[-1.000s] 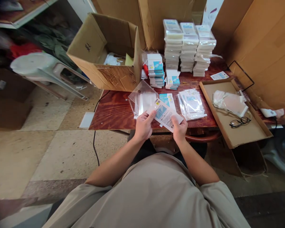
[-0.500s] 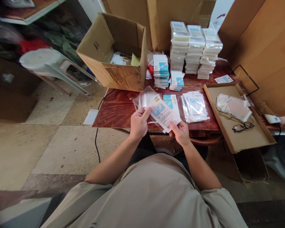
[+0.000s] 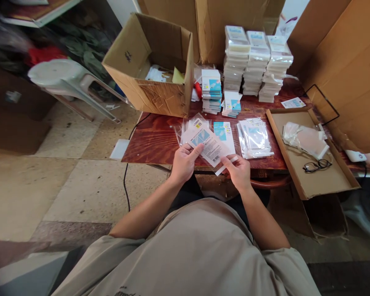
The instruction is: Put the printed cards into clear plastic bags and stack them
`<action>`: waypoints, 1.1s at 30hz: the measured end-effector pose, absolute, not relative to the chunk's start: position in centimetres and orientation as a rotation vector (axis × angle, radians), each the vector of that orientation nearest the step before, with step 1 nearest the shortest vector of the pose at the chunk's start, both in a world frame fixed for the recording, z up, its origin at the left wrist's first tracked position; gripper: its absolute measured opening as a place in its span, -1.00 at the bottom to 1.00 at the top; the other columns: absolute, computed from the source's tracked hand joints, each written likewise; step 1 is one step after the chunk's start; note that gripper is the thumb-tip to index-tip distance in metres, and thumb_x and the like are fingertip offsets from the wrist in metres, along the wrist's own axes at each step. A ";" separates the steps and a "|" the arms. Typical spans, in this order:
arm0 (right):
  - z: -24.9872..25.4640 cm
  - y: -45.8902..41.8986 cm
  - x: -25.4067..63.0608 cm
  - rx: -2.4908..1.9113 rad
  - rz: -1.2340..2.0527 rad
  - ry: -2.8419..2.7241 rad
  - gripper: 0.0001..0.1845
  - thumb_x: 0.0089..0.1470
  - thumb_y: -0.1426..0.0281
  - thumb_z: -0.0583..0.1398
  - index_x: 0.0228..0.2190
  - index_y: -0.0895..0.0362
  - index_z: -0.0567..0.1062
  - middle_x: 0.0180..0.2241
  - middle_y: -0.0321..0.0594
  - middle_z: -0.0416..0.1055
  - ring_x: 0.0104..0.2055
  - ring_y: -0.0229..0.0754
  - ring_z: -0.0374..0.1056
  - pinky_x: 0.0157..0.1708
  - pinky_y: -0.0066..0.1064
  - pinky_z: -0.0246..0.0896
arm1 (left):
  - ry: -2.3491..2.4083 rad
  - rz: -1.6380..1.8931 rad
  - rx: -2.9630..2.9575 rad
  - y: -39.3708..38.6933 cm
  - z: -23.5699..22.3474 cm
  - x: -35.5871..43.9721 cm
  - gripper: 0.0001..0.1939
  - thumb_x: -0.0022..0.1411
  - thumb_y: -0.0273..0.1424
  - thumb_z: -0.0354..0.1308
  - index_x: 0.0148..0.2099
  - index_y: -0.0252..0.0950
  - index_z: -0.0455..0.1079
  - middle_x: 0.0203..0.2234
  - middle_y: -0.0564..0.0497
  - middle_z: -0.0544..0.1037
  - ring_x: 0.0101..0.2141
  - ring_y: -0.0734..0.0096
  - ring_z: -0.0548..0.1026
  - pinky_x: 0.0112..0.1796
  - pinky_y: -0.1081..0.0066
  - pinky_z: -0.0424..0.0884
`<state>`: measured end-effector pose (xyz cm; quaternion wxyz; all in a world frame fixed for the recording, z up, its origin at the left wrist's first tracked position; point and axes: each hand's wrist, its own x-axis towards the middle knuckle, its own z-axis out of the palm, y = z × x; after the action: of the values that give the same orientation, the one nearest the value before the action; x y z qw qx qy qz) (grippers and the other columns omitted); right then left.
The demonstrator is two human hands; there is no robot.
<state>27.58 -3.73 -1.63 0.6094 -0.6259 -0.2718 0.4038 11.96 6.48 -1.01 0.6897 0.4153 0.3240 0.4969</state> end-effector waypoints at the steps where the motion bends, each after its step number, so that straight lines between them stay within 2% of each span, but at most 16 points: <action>1: -1.6 -3.8 27.5 -1.461 0.909 -0.622 -0.45 -0.07 -0.07 0.54 -0.44 0.11 0.53 -0.55 -0.29 0.52 -0.61 -0.22 0.38 -0.68 -0.42 0.30 | 0.726 1.079 0.944 6.2 -1.0 12.0 -0.53 0.12 -0.06 0.57 -0.10 -0.32 0.64 -0.15 -0.13 0.75 -0.13 0.11 0.72 -0.02 0.17 0.66; 3: -1.5 -3.8 27.3 -1.471 0.889 -0.648 -0.45 -0.06 -0.05 0.54 -0.48 0.11 0.49 -0.56 -0.29 0.51 -0.58 -0.21 0.41 -0.61 -0.40 0.37 | 0.738 1.014 0.969 5.7 -1.1 12.1 -0.48 0.10 -0.04 0.57 -0.08 -0.32 0.61 -0.15 -0.15 0.75 -0.15 0.06 0.72 -0.08 0.14 0.68; 4: -1.4 -3.7 27.2 -1.468 0.893 -0.675 -0.47 -0.06 -0.04 0.54 -0.44 0.11 0.52 -0.53 -0.28 0.53 -0.55 -0.20 0.45 -0.56 -0.38 0.42 | 0.745 0.984 0.984 5.5 -1.1 12.2 -0.45 0.08 -0.02 0.57 -0.07 -0.32 0.60 -0.15 -0.16 0.75 -0.17 0.05 0.72 -0.13 0.14 0.69; 8: -0.8 -3.0 28.9 -1.551 0.811 -0.770 -0.39 -0.04 -0.02 0.50 -0.08 0.11 0.62 -0.34 -0.24 0.62 -0.46 -0.16 0.49 -0.45 -0.28 0.50 | 0.768 0.786 1.148 5.9 -1.5 12.7 -0.41 0.15 0.05 0.48 0.00 -0.31 0.54 -0.21 -0.18 0.72 -0.29 0.07 0.69 -0.28 0.15 0.66; 11: -0.5 -1.8 33.8 -1.653 0.576 -0.710 -0.42 0.05 0.03 0.42 -0.03 0.16 0.61 -0.30 -0.18 0.61 -0.39 -0.13 0.47 -0.35 -0.24 0.47 | 1.041 0.767 1.494 8.2 -1.5 12.8 -0.49 0.34 -0.01 0.31 0.12 -0.29 0.48 -0.20 -0.19 0.69 -0.21 0.04 0.67 -0.10 0.06 0.62; 13: -0.6 -1.0 37.9 -1.730 0.369 -0.644 -0.47 0.09 0.16 0.35 0.02 0.21 0.58 -0.28 -0.15 0.58 -0.34 -0.10 0.44 -0.22 -0.17 0.46 | 1.384 0.844 1.785 10.5 -1.6 12.6 -0.51 0.37 -0.11 0.28 0.18 -0.31 0.45 -0.01 -0.29 0.64 0.04 -0.08 0.61 0.15 -0.03 0.49; 15: -1.2 -0.3 41.4 -1.987 0.128 -0.690 -0.55 0.10 0.26 0.31 -0.01 0.22 0.60 -0.25 -0.07 0.59 -0.25 -0.01 0.47 -0.08 -0.06 0.44 | 1.648 0.744 1.965 12.9 -1.7 12.1 -0.45 0.35 -0.12 0.31 0.21 -0.39 0.43 0.17 -0.43 0.52 0.24 -0.26 0.46 0.29 -0.09 0.33; 18: -2.4 0.3 43.1 -2.294 -0.188 -0.850 -0.54 0.06 0.35 0.32 0.00 0.26 0.61 0.01 0.20 0.57 0.07 0.25 0.43 0.15 0.17 0.30 | 1.780 0.439 1.981 15.5 -2.2 11.3 -0.37 0.29 -0.09 0.35 0.22 -0.42 0.41 0.20 -0.48 0.49 0.27 -0.34 0.43 0.28 -0.08 0.32; 20: -3.0 0.4 41.8 -2.241 -0.359 -1.073 -0.55 0.14 0.34 0.31 0.04 0.28 0.61 0.12 0.27 0.52 0.19 0.30 0.36 0.23 0.20 0.24 | 1.778 0.330 1.942 16.3 -2.6 10.9 -0.36 0.26 -0.11 0.38 0.23 -0.40 0.40 0.18 -0.43 0.52 0.25 -0.29 0.46 0.26 -0.04 0.34; 23: -2.9 0.3 38.3 -1.905 -0.246 -1.655 -0.60 0.30 0.24 0.29 0.08 0.18 0.60 0.11 0.11 0.57 0.19 0.17 0.41 0.27 0.09 0.28 | 1.846 0.349 1.928 16.8 -3.0 10.5 -0.27 0.18 -0.06 0.44 0.22 -0.41 0.39 0.22 -0.43 0.49 0.28 -0.27 0.42 0.30 0.00 0.31; 26: -2.2 0.6 35.4 -1.708 0.036 -2.166 -0.61 0.26 0.26 0.38 0.07 0.12 0.62 0.17 0.03 0.56 0.27 0.18 0.39 0.29 0.06 0.30 | 1.861 0.376 1.904 17.0 -3.0 10.0 -0.19 0.13 -0.04 0.48 0.25 -0.43 0.36 0.21 -0.44 0.49 0.28 -0.25 0.43 0.29 0.03 0.32; 28: -1.6 1.0 34.6 -1.736 0.119 -2.311 -0.70 0.24 0.35 0.40 -0.01 0.15 0.65 0.16 0.05 0.57 0.25 0.18 0.42 0.25 0.01 0.35 | 1.835 0.378 1.859 17.2 -2.9 9.6 -0.25 0.15 -0.11 0.48 0.25 -0.38 0.37 0.15 -0.38 0.56 0.21 -0.21 0.51 0.21 0.03 0.39; 29: -1.3 1.1 34.4 -1.763 0.145 -2.341 -0.78 0.25 0.38 0.39 -0.06 0.15 0.66 0.11 0.04 0.59 0.20 0.15 0.45 0.21 -0.04 0.37 | 1.826 0.390 1.843 17.4 -2.8 9.4 -0.35 0.17 -0.15 0.47 0.20 -0.34 0.41 0.09 -0.34 0.60 0.15 -0.19 0.55 0.17 0.02 0.43; 31: -0.8 1.3 34.2 -1.793 0.176 -2.389 -0.90 0.32 0.42 0.33 -0.13 0.15 0.65 0.02 0.01 0.61 0.12 0.08 0.50 0.13 -0.13 0.40 | 1.797 0.444 1.830 17.7 -2.9 8.9 -0.62 0.21 -0.21 0.43 -0.02 -0.29 0.50 -0.10 -0.25 0.67 0.01 -0.12 0.62 0.08 0.03 0.47; 33: -0.3 1.3 34.2 -1.802 0.168 -2.454 -0.88 0.39 0.45 0.25 -0.14 0.16 0.63 -0.05 0.00 0.62 0.06 0.03 0.52 0.05 -0.21 0.39 | 1.699 0.536 1.769 17.9 -3.2 8.4 -0.82 0.25 -0.28 0.37 -0.23 -0.26 0.49 -0.32 -0.15 0.67 -0.20 0.01 0.65 -0.06 0.10 0.52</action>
<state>34.21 1.27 -0.26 0.0464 -0.5903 -0.8040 0.0551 8.42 17.88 -3.17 0.3103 0.6697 0.6435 0.2029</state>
